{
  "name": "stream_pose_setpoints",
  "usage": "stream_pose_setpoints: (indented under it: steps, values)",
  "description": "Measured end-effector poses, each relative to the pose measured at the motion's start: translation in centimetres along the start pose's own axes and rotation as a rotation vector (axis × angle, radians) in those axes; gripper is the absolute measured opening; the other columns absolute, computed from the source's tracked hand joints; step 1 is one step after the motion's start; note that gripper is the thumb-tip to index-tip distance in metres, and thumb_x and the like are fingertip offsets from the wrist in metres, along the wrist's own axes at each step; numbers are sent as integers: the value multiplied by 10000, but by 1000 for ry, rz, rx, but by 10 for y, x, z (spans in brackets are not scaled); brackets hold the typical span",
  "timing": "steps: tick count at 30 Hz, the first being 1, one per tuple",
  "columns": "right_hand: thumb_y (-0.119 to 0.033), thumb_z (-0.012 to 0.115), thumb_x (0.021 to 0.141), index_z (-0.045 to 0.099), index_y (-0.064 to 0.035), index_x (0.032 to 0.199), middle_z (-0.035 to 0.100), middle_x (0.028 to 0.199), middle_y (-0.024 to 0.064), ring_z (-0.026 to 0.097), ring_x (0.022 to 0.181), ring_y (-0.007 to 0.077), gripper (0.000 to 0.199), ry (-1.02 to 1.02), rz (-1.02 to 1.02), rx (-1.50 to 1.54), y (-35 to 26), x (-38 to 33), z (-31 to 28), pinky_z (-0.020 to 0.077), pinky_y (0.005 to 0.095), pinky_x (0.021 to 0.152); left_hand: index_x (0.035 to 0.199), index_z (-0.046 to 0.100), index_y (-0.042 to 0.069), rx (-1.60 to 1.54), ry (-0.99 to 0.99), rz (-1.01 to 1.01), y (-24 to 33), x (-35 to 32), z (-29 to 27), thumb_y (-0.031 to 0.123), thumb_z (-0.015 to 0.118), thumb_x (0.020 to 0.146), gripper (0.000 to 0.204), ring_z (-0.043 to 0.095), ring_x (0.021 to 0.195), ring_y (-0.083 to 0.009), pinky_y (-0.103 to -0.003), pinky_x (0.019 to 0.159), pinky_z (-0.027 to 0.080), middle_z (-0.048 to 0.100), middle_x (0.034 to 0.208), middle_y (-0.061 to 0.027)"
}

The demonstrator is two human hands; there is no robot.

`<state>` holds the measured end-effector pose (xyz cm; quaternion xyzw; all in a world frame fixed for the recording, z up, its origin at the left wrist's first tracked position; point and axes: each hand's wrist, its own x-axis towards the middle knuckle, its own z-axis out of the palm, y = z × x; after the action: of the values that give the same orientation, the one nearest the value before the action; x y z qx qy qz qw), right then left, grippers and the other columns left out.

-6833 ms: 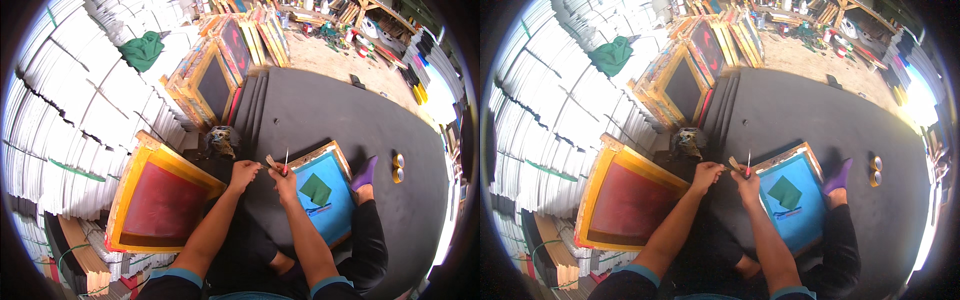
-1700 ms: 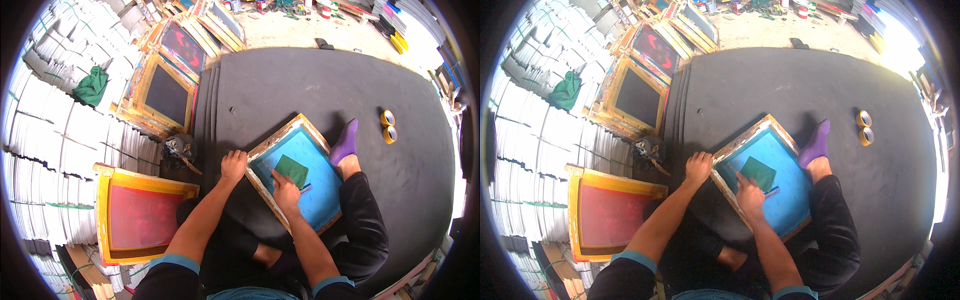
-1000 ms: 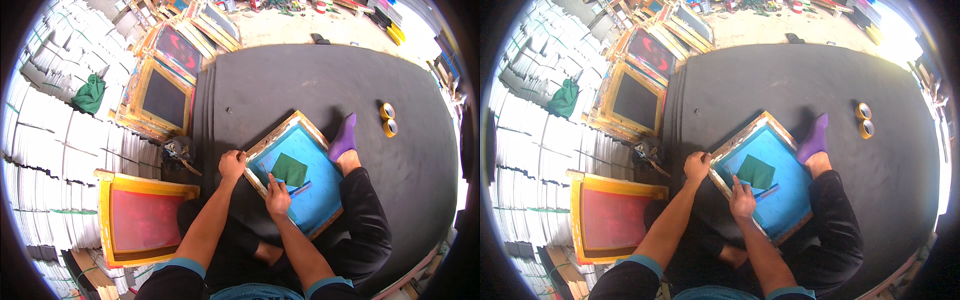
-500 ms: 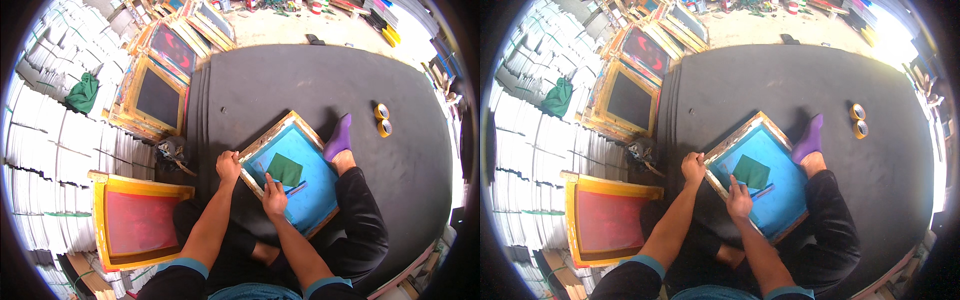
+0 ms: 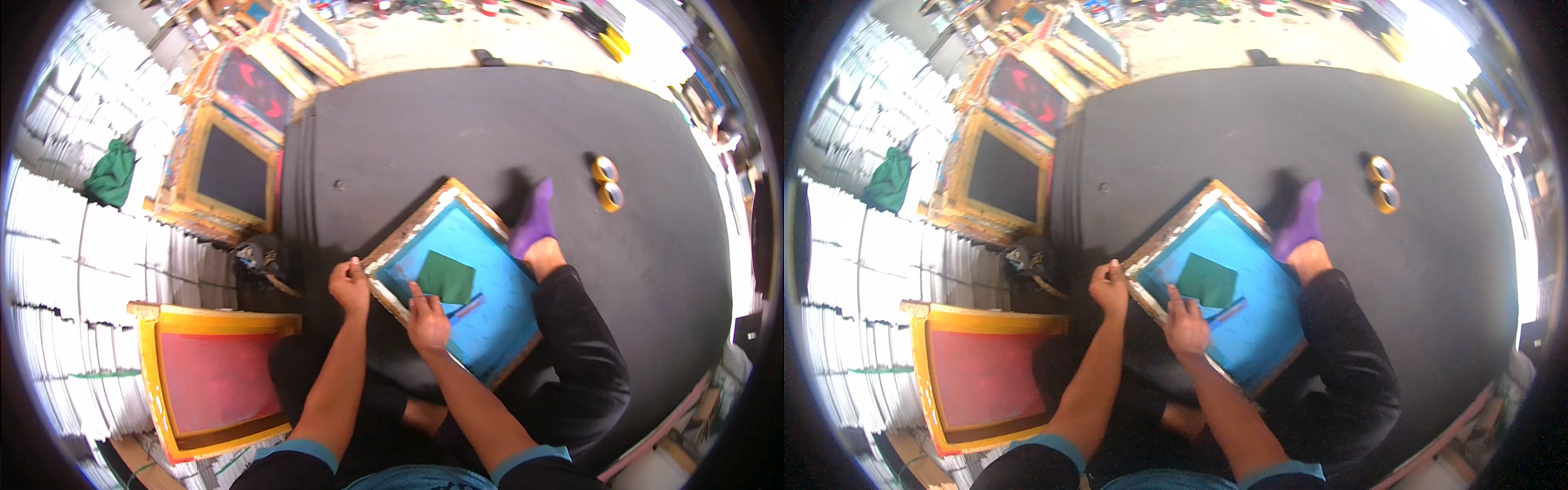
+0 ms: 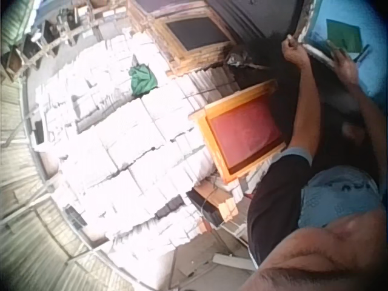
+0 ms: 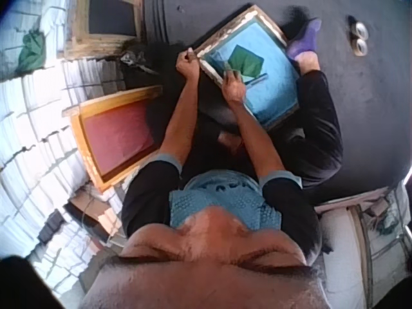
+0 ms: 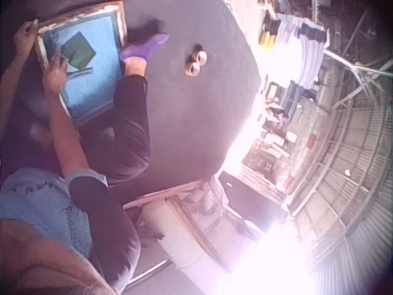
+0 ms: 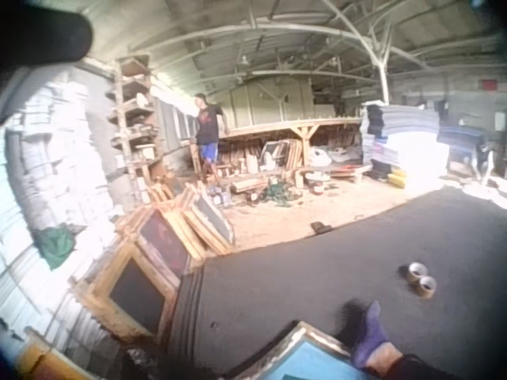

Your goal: The person sits on the floor and uses a screwdriver to remove screws from a wooden screen printing frame. They then use a utility knife to scrape material from the frame edges and handle a green stencil piece. The person continues to scrape and adjust the frame while seated.

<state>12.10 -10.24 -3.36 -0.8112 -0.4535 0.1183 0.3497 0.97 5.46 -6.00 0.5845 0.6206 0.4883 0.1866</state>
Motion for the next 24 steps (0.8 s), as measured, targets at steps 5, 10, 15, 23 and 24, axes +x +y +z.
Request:
stream_pose_setpoints:
  steps: [5, 10, 15, 23, 24]
  values:
    - [-181, 675, 974, 640, -269, 1422, 629, 974, 107, 680, 884, 335, 458, 67, -40, 1, 0, -4, -7, 570, 479, 758, 915, 779, -3, -66, -78, -213, 3, -4, -17, 187, 790, 924, 191, 694, 707, -212, -365, 694, 539, 754, 810, -135]
    - [-167, 654, 970, 604, -206, 1424, 636, 1068, 145, 660, 969, 387, 459, 126, -72, 57, -6, -22, -37, 550, 516, 839, 879, 760, -30, -238, -90, -388, -38, -5, -30, 241, 798, 938, 280, 646, 667, -140, -321, 662, 518, 729, 761, -73]
    - [-176, 684, 951, 623, -117, 1273, 630, 1164, 172, 648, 1072, 414, 333, 65, 84, 13, 22, -43, -56, 541, 516, 885, 929, 731, -40, -285, -320, -531, -11, -9, -47, 314, 751, 978, 357, 618, 665, -124, -304, 633, 514, 703, 806, -46]
    - [-169, 697, 914, 663, -155, 1255, 669, 1138, 116, 621, 1101, 346, 343, -18, -70, -307, 43, 21, -61, 544, 496, 890, 1052, 767, 11, 83, -421, -204, 18, 9, -77, 364, 787, 902, 384, 754, 973, -337, -424, 861, 574, 782, 999, -166]
    - [-161, 697, 914, 667, -159, 1245, 672, 1137, 107, 621, 1097, 343, 333, -43, -76, -346, 44, 31, -65, 535, 497, 898, 1060, 765, 13, 113, -441, -169, 25, 8, -75, 363, 793, 898, 387, 752, 979, -335, -426, 867, 573, 780, 1019, -167]
